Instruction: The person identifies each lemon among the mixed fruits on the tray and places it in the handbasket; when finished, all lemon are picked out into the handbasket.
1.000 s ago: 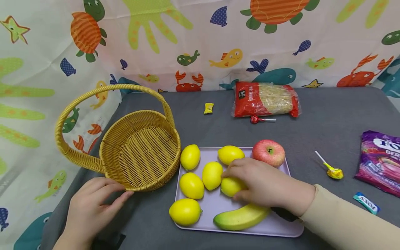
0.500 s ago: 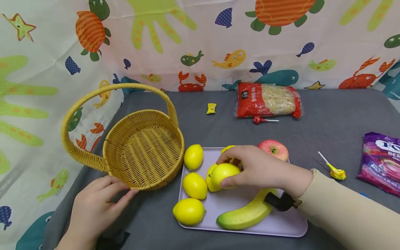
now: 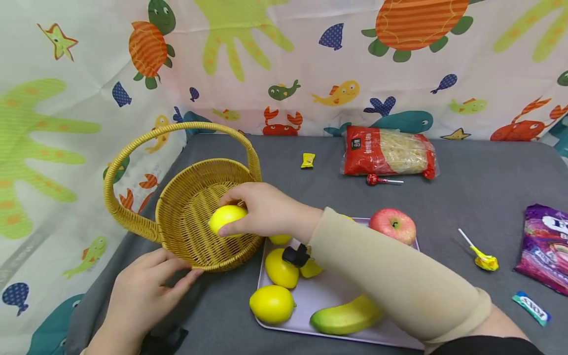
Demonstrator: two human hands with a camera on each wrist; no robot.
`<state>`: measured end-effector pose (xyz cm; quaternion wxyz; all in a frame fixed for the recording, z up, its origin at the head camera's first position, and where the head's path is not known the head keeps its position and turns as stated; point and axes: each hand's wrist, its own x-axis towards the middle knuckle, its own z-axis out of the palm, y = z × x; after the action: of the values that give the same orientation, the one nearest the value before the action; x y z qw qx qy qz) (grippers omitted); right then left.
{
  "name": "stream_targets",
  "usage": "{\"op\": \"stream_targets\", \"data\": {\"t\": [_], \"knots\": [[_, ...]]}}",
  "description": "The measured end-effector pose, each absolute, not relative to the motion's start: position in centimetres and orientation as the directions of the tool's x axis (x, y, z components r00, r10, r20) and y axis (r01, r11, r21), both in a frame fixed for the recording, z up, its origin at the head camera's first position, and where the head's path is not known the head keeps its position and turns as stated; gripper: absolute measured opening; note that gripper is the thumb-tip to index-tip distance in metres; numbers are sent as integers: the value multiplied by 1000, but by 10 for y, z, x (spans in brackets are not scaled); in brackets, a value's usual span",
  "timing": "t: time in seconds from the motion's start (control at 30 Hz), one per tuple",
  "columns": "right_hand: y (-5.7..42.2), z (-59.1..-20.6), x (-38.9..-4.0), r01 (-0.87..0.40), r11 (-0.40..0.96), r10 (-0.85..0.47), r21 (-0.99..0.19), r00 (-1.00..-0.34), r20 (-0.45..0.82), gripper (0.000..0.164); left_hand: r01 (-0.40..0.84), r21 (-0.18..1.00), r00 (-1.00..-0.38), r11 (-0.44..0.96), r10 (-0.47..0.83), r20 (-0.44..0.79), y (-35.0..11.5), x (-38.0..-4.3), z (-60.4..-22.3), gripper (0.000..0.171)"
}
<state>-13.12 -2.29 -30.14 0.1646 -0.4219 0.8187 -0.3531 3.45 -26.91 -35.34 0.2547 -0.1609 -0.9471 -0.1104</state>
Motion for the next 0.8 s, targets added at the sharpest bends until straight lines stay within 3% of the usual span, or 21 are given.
{"op": "stream_targets", "data": {"t": [0.27,0.53,0.67,0.8], "knots": [[-59,-319,-128,-765,423,-897,-486,-428,-107,37,396,134,-795,909,266,545,-265,30,-356,19],[-61,-319,-126,-786,436,-900,-438,-383,-209,44,375,129,-809,918,256,529,-264,30,-354,18],[-47,-305,-127,-739,434,-897,-515,-407,-171,50,352,127,-823,927,243,513,-267,34,-353,18],[-9,-287,-124,-672,449,-863,-589,-498,-88,47,356,116,-823,927,252,509,-268,34,-352,18]]}}
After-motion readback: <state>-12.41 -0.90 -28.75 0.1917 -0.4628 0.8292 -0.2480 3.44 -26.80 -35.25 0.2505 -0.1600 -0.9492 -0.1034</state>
